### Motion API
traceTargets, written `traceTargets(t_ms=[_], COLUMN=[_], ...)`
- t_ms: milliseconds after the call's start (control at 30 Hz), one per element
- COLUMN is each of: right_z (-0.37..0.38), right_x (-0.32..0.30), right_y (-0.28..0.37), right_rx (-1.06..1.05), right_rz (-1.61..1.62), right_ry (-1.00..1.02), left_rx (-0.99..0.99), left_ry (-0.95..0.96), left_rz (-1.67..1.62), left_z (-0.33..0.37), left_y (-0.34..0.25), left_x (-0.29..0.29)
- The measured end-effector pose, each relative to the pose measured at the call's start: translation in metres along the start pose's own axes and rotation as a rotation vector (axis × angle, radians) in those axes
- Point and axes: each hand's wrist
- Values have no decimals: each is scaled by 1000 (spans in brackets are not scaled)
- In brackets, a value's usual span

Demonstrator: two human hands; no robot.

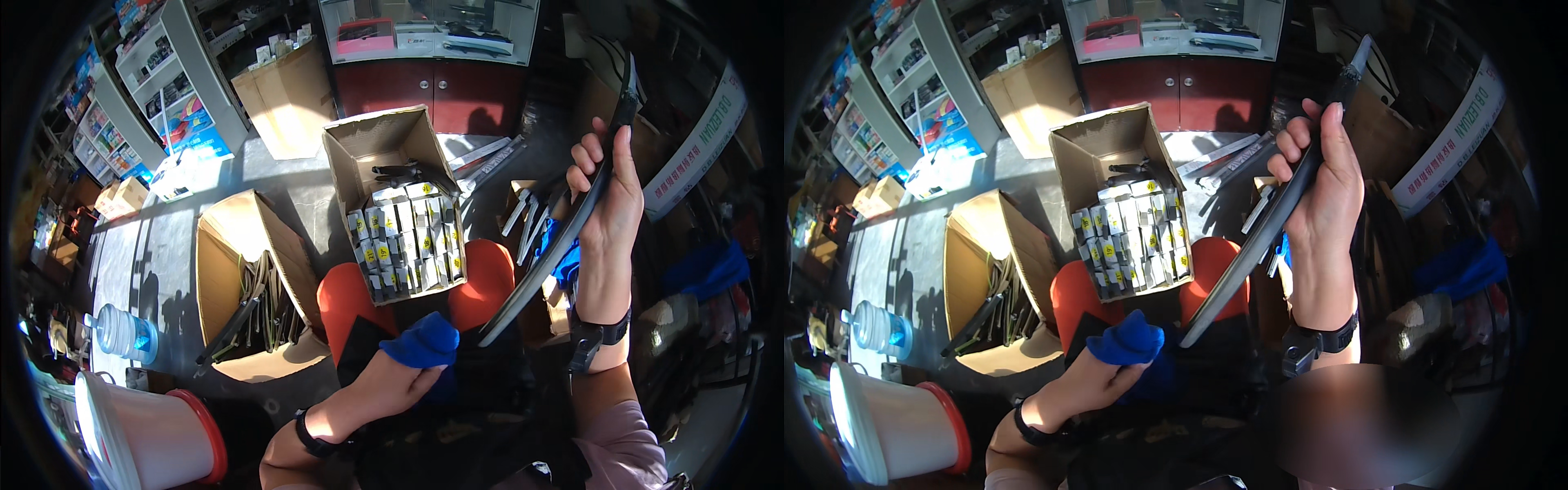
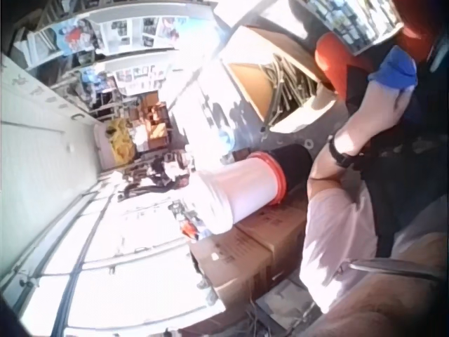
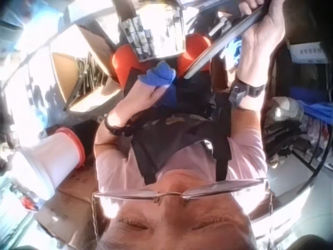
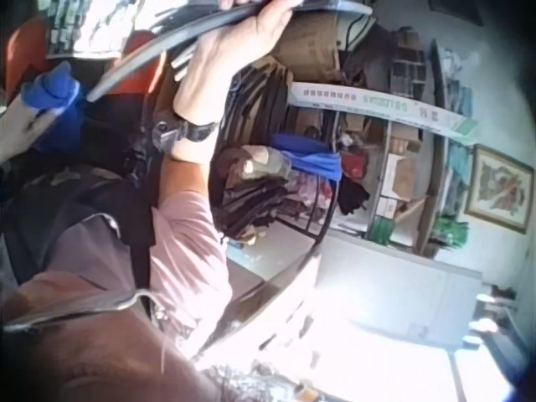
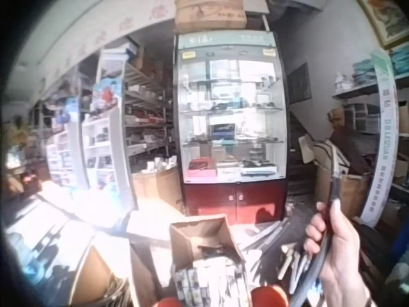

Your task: The person repeatedly wipes long black rubber windshield wiper blades with a blue cloth. They pick up each blade from a pile, wipe it along its length, and place it back down, continuing this process for multiple blades.

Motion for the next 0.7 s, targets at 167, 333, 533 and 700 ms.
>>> traceTargets(t_ms=[167, 333, 533, 700], right_z=[-8, -62, -75, -45], right_x=[-16, 7, 31, 42], right_y=[29, 8, -29, -80], right_rx=[393, 769, 1042, 965], right_rz=[349, 332, 239, 349], right_ry=[333, 434, 187, 211], left_rx=[14, 293, -88, -13], left_ry=[-909, -1228, -1336, -1077], left_rz=[-476, 56, -343, -824], left_z=[-70, -88, -80, -59], left_y=[-51, -67, -25, 16], left_x=[-58, -80, -79, -45])
Point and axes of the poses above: each hand's wrist, its own z-axis towards the middle knuckle, its own x-axis out of the palm, y = z × x, and after that the axes turned 15 degrees about y, right-handed
